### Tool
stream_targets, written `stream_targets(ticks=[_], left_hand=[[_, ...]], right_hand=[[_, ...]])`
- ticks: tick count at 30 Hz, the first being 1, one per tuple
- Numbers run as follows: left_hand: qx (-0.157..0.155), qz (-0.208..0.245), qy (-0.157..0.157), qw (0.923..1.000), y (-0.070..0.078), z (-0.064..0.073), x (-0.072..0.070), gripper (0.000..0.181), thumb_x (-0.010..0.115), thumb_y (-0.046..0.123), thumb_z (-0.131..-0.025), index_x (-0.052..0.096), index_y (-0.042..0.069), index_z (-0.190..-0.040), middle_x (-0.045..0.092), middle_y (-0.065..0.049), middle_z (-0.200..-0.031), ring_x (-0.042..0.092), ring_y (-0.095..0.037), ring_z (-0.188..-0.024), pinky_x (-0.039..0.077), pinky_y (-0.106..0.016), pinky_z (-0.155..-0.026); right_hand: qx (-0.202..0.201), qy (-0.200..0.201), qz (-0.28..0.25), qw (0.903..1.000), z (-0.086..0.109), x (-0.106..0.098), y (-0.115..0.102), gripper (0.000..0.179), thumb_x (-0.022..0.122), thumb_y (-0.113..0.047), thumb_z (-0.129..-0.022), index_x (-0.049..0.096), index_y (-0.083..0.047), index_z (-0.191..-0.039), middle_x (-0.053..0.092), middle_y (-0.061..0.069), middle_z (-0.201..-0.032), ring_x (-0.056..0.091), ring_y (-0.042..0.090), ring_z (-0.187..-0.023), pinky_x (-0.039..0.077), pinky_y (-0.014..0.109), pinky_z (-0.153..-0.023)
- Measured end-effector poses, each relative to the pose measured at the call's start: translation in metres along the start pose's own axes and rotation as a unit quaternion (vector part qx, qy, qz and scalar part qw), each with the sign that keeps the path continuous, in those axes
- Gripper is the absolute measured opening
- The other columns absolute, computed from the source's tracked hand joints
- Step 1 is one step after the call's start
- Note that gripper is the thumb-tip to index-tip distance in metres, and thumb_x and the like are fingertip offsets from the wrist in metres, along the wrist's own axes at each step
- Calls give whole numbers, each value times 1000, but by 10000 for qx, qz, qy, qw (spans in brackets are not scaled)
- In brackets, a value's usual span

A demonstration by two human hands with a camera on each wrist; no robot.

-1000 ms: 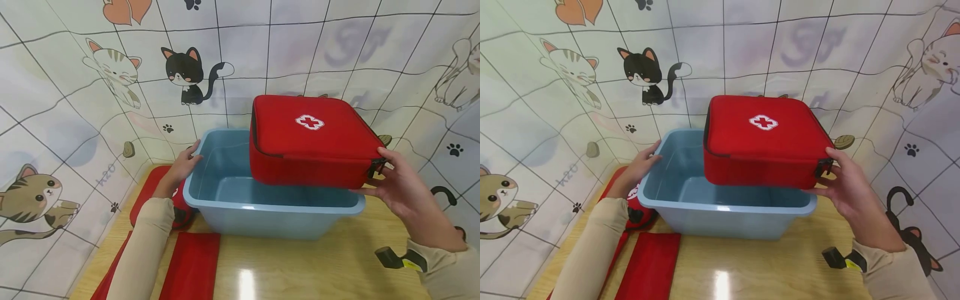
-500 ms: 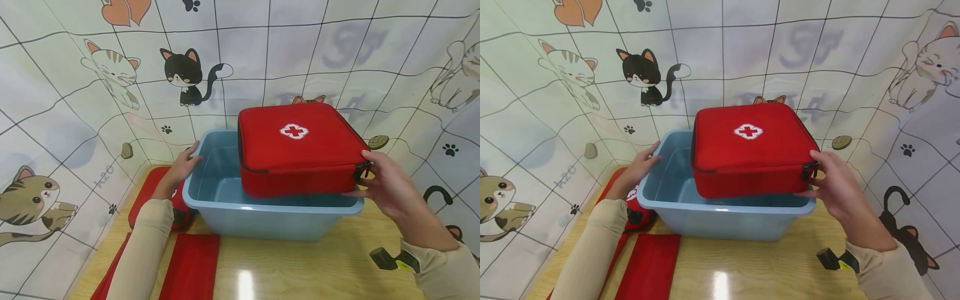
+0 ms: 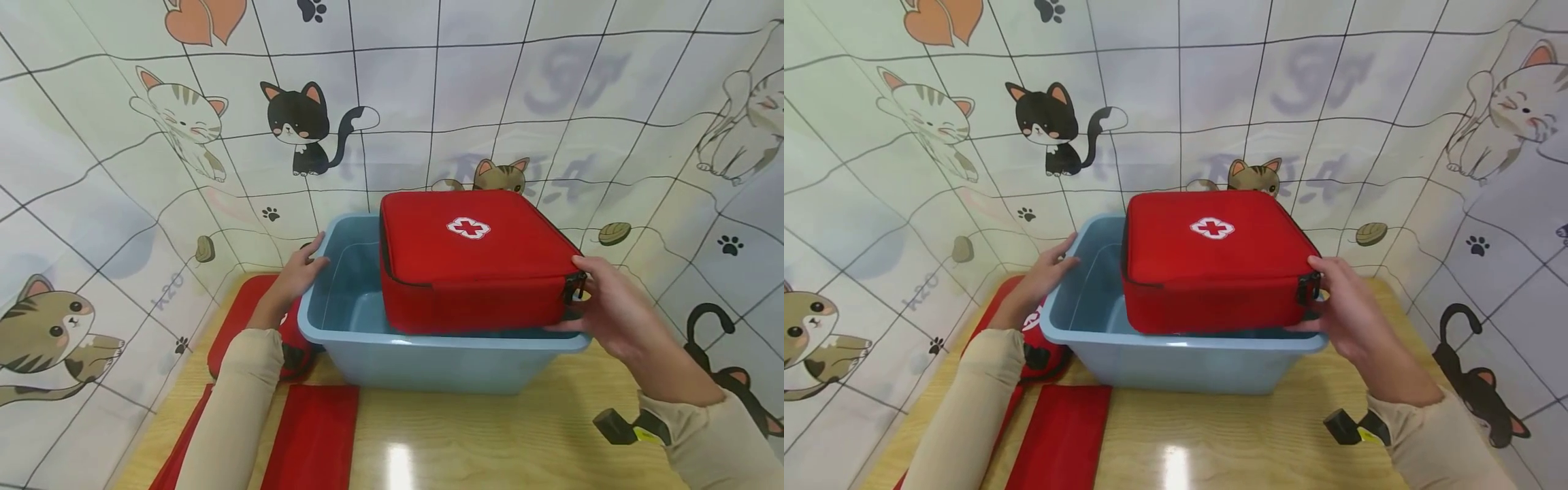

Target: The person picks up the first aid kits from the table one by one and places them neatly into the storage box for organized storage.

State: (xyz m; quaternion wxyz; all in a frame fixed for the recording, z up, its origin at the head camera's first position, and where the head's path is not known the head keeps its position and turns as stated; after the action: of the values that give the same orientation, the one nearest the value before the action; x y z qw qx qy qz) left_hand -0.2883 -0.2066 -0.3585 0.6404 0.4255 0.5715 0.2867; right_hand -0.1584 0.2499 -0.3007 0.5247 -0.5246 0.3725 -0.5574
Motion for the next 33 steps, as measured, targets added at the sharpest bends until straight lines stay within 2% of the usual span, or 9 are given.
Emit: stream_targets(ticks=[5, 11, 14, 18, 21, 26, 29, 31, 33], left_hand=[[-10, 11, -5, 10000, 0, 1, 0, 67, 48, 27, -103, 12, 30, -160, 28, -17, -160, 43, -49, -134, 45, -61, -99], [-38, -49, 52, 10000, -1, -1, 0, 67, 48, 27, -103, 13, 30, -160, 31, -16, -159, 45, -47, -133, 46, -59, -99], [-86, -19, 52, 9999, -3, -2, 0, 67, 49, 28, -103, 13, 32, -160, 31, -14, -160, 45, -45, -134, 46, -58, -99], [-116, 4, 13, 9999, -4, -2, -1, 68, 50, 29, -103, 12, 34, -159, 30, -12, -160, 44, -44, -134, 48, -57, -97], [-105, -4, -18, 9999, -3, -1, -2, 69, 51, 28, -103, 12, 35, -159, 29, -11, -161, 44, -45, -134, 49, -57, -96], [-95, -4, -67, 9999, -1, -1, -1, 68, 51, 29, -102, 13, 37, -158, 31, -11, -160, 46, -45, -133, 50, -56, -95], [-135, -31, -71, 9999, -1, -1, 0, 68, 52, 30, -102, 14, 38, -158, 31, -11, -160, 46, -44, -133, 50, -55, -95], [-159, -25, -74, 9998, -1, -1, 0, 68, 52, 30, -102, 14, 38, -158, 32, -11, -159, 47, -44, -132, 50, -55, -95], [-152, -4, -86, 9998, -1, -1, 0, 68, 51, 30, -103, 14, 38, -158, 32, -11, -159, 47, -43, -132, 50, -55, -95]], right_hand=[[-85, 96, 153, 9998, 0, 4, 3, 30, 43, -40, -106, 39, -27, -133, 36, 2, -131, 37, 29, -118, 55, 61, -80], [-38, 290, 382, 9988, -1, 8, 9, 27, 44, -39, -106, 39, -21, -126, 37, 5, -130, 40, 29, -118, 54, 62, -80], [-84, 378, 450, 9982, -3, 9, 13, 20, 41, -28, -108, 35, -18, -124, 37, 7, -129, 45, 28, -115, 56, 59, -79], [-396, 516, 621, 9960, -1, 6, 17, 18, 30, -10, -107, 28, -18, -123, 38, 9, -131, 61, 13, -104, 58, 53, -76], [-663, 577, 702, 9937, 2, 2, 19, 20, 27, -6, -106, 28, -19, -122, 38, 11, -131, 67, 5, -97, 59, 52, -72], [-984, 602, 392, 9926, 6, -4, 17, 19, 32, -7, -106, 34, -20, -119, 43, 7, -122, 70, 7, -95, 60, 48, -66], [-1268, 679, 173, 9894, 9, -10, 10, 17, 40, -7, -106, 39, -18, -119, 48, 4, -116, 71, 9, -92, 61, 42, -64], [-1506, 691, 197, 9860, 8, -15, 5, 16, 46, -9, -105, 41, -16, -119, 51, 3, -116, 72, 10, -93, 61, 38, -64], [-1774, 819, 438, 9797, 6, -20, 1, 17, 49, -12, -104, 43, -14, -120, 52, 3, -116, 72, 8, -93, 61, 34, -65]])
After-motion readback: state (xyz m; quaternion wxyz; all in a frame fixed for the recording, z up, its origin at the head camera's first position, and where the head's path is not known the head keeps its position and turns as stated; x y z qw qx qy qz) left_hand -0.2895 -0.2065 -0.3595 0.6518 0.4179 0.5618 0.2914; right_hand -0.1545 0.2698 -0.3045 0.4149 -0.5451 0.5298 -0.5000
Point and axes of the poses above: each hand's wrist, its own z-axis away from the middle knuckle, its own x-axis out of the palm, y = z × x, the point moved 1 cm from there along -z, towards the middle knuckle
